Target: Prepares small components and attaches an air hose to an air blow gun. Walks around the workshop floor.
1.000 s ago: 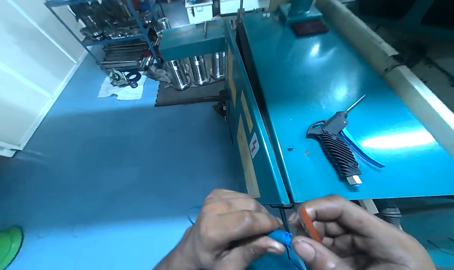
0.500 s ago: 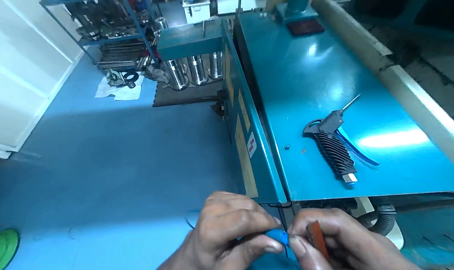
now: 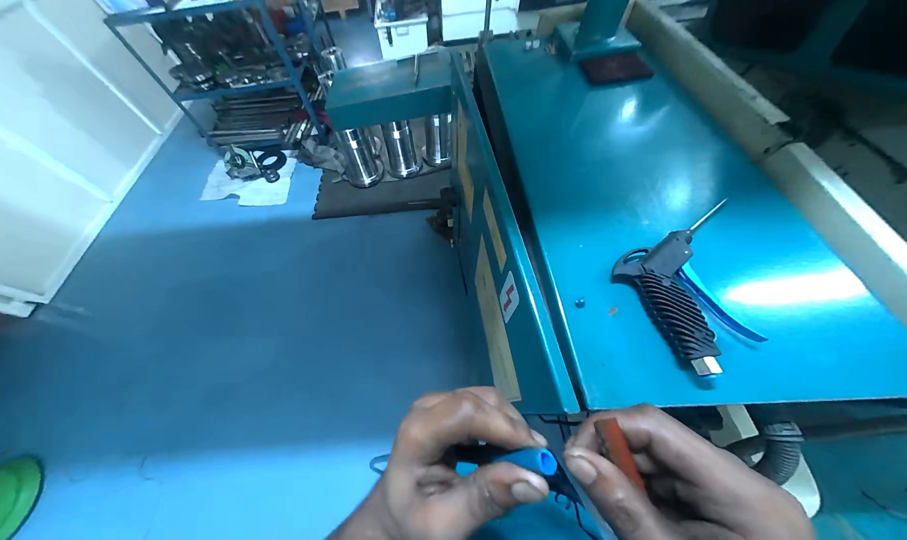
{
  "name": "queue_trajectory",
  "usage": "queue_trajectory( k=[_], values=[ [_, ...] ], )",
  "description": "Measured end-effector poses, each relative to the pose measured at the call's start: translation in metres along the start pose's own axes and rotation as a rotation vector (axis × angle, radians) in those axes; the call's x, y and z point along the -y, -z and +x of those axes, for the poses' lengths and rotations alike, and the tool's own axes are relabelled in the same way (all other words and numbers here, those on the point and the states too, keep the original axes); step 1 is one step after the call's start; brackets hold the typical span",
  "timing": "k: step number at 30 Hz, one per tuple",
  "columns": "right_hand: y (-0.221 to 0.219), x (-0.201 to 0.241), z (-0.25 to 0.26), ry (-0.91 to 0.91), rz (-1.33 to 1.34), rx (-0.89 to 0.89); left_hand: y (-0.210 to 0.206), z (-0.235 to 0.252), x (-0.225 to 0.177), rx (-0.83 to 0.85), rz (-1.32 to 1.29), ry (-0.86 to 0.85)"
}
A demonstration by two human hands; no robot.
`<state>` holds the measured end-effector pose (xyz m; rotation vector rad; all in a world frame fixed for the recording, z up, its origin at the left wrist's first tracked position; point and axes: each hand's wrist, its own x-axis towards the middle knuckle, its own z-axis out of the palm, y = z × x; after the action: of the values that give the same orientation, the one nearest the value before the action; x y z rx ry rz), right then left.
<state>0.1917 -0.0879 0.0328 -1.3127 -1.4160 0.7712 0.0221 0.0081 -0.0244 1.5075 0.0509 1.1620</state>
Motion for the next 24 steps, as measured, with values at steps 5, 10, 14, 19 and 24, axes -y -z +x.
queue_trajectory(
  k=[5,10,14,19,24],
  values=[
    [0.0005,0.0018,0.0007,-0.026,-0.019,-0.021,-0.0010,-0.0027,0.0022,0.014,-0.036,-0.001],
    [0.0019,0.0020,0.0009,-0.021,0.013,0.024,-0.0031,-0.0038,0.0057,-0.012,-0.119,0.001],
    [0.0052,-0.0004,0.0008,0.007,0.037,0.114,-0.0051,-0.0026,0.0082,-0.040,-0.214,0.029],
    [0.0070,-0.0034,0.0016,0.070,0.041,0.152,-0.0081,0.0002,0.0074,-0.021,-0.337,0.043],
    [0.0060,-0.0031,0.0056,0.144,-0.005,0.100,-0.0081,0.0029,0.0094,0.008,-0.536,0.119]
  ],
)
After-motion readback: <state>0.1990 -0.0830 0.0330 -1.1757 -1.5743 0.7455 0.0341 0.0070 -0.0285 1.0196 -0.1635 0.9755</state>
